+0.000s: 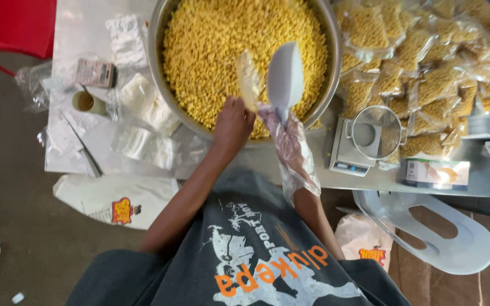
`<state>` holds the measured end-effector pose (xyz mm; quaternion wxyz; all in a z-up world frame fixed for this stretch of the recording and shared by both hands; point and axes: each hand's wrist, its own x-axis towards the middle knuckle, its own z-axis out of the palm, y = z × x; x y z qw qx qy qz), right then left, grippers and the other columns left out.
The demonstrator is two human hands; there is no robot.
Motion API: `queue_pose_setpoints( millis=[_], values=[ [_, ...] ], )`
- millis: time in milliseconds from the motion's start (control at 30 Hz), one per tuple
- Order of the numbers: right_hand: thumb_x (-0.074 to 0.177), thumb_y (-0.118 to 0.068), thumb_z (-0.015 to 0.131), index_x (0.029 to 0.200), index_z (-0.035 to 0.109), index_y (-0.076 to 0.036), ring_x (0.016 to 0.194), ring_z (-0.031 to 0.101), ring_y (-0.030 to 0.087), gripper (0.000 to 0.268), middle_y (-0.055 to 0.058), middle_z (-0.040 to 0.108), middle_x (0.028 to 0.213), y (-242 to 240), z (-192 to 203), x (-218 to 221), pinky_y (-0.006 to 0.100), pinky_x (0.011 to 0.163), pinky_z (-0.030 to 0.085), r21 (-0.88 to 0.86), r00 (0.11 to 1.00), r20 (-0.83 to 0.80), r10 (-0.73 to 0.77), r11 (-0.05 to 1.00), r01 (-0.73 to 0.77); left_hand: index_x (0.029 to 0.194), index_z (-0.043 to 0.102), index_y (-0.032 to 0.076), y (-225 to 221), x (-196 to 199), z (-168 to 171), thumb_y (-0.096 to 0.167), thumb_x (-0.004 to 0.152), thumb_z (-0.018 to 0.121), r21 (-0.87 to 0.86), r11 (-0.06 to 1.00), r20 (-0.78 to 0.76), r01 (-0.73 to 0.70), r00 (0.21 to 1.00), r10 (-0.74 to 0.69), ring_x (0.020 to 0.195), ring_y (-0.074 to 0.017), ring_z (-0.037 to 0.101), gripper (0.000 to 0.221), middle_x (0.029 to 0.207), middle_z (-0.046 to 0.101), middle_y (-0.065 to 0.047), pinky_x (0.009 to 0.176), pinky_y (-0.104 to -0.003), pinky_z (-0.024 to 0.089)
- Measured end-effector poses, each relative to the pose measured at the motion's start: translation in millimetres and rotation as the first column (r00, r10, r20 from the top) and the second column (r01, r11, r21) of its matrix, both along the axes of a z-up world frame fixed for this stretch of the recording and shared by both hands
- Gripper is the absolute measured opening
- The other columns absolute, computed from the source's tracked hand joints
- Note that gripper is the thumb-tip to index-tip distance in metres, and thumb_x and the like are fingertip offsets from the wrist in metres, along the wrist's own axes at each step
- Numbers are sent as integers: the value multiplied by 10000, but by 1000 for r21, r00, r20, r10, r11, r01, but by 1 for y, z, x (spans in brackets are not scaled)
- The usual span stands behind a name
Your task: The person scoops yellow puffed snacks from a large metal bowl into clear plastic bags using a scoop. They place each filled bag on a digital scale to check weight, then set the bag aside. The process repeats with multiple bags.
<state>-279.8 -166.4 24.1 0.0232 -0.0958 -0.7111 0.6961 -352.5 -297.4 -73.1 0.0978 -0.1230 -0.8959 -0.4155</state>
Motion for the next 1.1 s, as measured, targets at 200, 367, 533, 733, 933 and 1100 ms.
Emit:
queue_pose_setpoints(
  millis=[200, 367, 533, 733, 933, 1100],
  values=[
    [1046, -329, 568, 1362, 587, 14, 1100, 681, 272, 466, 169, 716, 1191, -5, -9, 3, 385, 931, 545, 421, 999, 46, -6, 907, -14, 923, 603, 6, -1, 14, 26, 118, 887, 696, -60, 994, 37, 86, 996, -84, 680, -405, 646, 150, 1020, 579, -200, 600, -523, 531],
    [1099, -243, 494, 1399, 559, 17, 1225, 631, 311, 402, 189, 677, 1298, 25, -60, -19, 410, 1059, 502, -50, 999, -35, -15, 999, 13, 912, 624, 28, 5, 16, 45, 136, 884, 743, -70, 997, 18, 44, 999, -43, 641, -393, 646, 163, 1036, 573, -193, 540, -520, 523],
    [1028, -253, 652, 1411, 563, -17, 1109, 631, 219, 459, 137, 654, 1289, 16, -75, -32, 318, 900, 550, -471, 982, 78, -173, 861, 189, 1093, 621, 12, 9, 30, 34, 67, 898, 726, 148, 961, -3, 233, 972, -235, 901, -384, 670, 228, 1218, 556, -194, 721, -467, 575],
    [1157, -281, 660, 1328, 543, 83, 1164, 646, 232, 419, 172, 610, 1304, 19, -62, -34, 297, 1000, 581, -803, 993, -42, 112, 587, -101, 1308, 597, 31, -32, -3, 20, 424, 866, 691, 918, 17, 273, -397, 600, -752, 1202, -440, 658, 599, 1424, 546, -265, 938, -630, 551],
    [1146, -320, 612, 1552, 402, -23, 1247, 608, 256, 545, 205, 577, 1413, -1, -33, -6, 293, 1012, 582, -104, 824, -376, 424, 865, -492, 1527, 344, 124, -20, -20, 37, 615, 903, 616, 798, -3, 341, -603, 455, -823, 1304, -423, 584, 839, 1479, 521, -264, 1090, -688, 472],
    [1143, -287, 680, 1570, 504, 24, 1140, 613, 215, 556, 213, 678, 1331, 6, -40, -3, 285, 950, 529, -858, 974, 21, 225, 504, -98, 1558, 312, 117, -10, -24, 25, 565, 875, 714, 903, 15, 322, -429, 654, -685, 1280, -380, 539, 911, 1453, 495, -181, 1048, -719, 397]
  ],
)
